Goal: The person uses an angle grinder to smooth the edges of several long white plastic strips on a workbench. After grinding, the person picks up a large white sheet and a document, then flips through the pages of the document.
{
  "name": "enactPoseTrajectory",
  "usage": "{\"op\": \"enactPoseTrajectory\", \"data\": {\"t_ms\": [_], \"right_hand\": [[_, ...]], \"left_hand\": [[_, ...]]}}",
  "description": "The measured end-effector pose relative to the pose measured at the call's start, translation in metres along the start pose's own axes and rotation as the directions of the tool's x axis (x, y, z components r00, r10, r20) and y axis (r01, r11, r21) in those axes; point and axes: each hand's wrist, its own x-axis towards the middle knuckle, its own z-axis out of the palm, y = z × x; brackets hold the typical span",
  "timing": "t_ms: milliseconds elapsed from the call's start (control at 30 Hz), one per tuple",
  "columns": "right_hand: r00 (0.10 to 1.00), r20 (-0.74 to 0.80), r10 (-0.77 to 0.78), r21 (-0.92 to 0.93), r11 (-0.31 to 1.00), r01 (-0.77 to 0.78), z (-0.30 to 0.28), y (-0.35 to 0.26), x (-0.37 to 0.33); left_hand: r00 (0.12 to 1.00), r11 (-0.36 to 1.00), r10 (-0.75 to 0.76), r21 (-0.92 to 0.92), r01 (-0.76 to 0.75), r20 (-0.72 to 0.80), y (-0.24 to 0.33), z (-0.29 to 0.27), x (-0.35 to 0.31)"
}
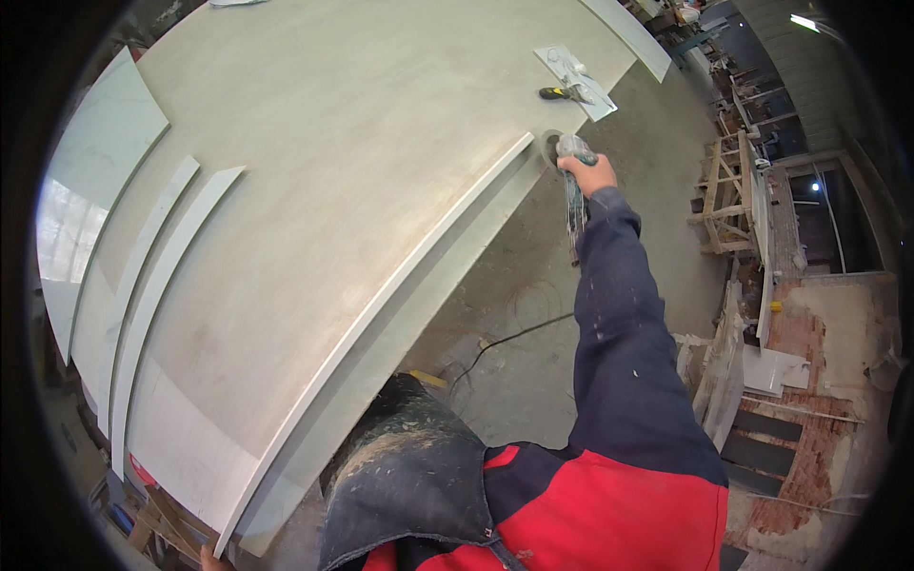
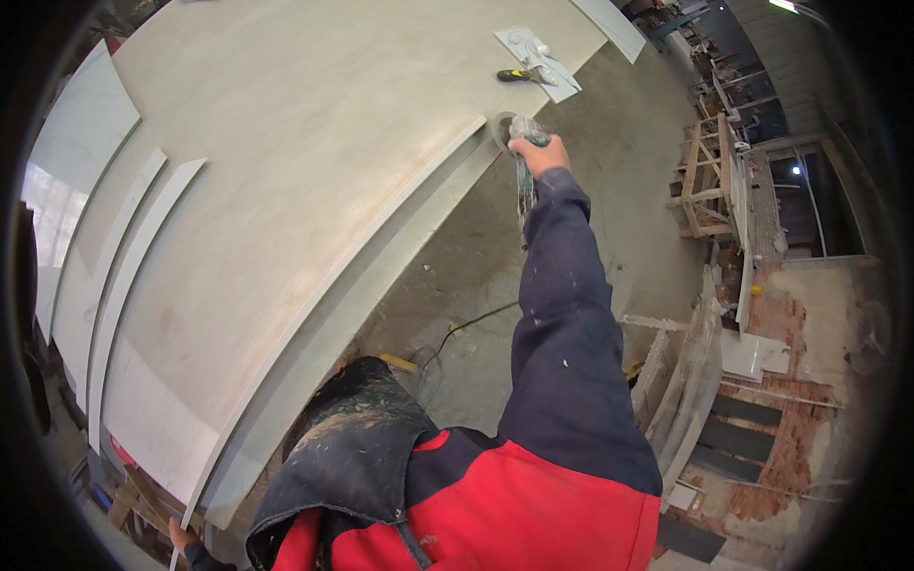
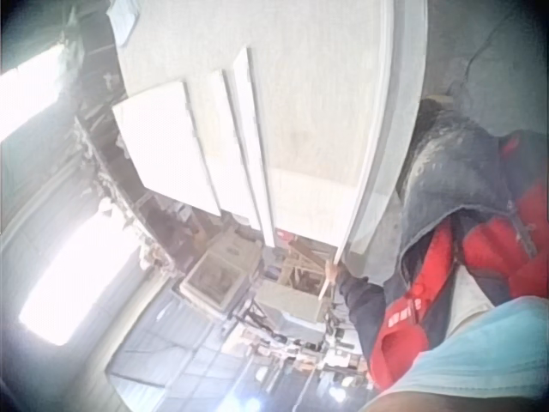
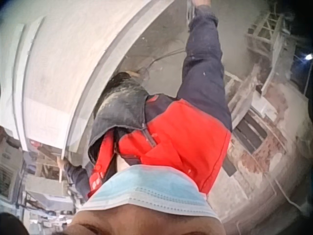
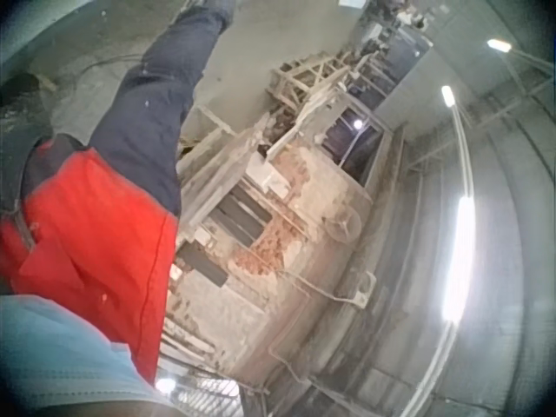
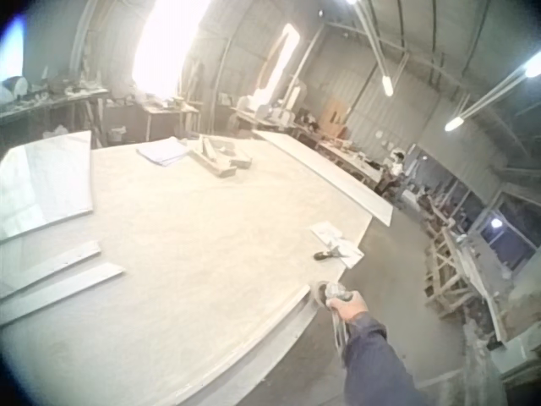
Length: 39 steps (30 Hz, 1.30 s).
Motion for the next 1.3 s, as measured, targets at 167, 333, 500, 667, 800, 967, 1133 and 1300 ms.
{"op": "enactPoseTrajectory", "data": {"t_ms": [167,333,500,667,800,967,1133,1300], "right_hand": [[0.962,0.139,-0.234,0.074,0.972,0.225,-0.009,-0.032,-0.101],[0.841,0.405,-0.358,0.029,0.925,0.38,-0.011,-0.075,-0.198],[0.875,0.358,-0.327,-0.004,0.936,0.352,-0.006,-0.071,-0.181],[0.959,0.177,-0.222,0.003,0.974,0.225,0.0,-0.036,-0.083],[1.0,0.019,-0.005,0.009,1.0,0.005,0.011,-0.001,0.003],[0.968,-0.19,0.167,0.143,0.98,-0.141,0.032,0.059,0.007],[0.926,0.23,0.3,0.639,0.671,-0.377,0.027,0.077,-0.108],[0.74,0.593,0.317,0.631,0.387,-0.672,0.022,0.116,-0.222]], "left_hand": [[0.994,0.993,-0.112,0.027,0.112,0.001,0.012,0.002,-0.013],[0.993,0.993,-0.116,0.041,0.114,0.038,0.02,-0.002,-0.009],[0.992,0.995,-0.094,-0.013,0.096,0.078,0.015,-0.006,-0.006],[0.997,1.0,0.015,0.005,-0.014,-0.071,0.017,-0.005,-0.012],[0.999,1.0,-0.023,0.012,0.022,0.046,0.019,-0.013,-0.01],[1.0,1.0,-0.007,0.021,0.006,0.03,0.026,-0.011,-0.003],[0.999,0.979,0.006,-0.202,-0.015,-0.047,0.098,-0.049,-0.027],[0.968,0.994,-0.021,-0.113,-0.008,-0.252,0.132,-0.061,-0.001]]}}
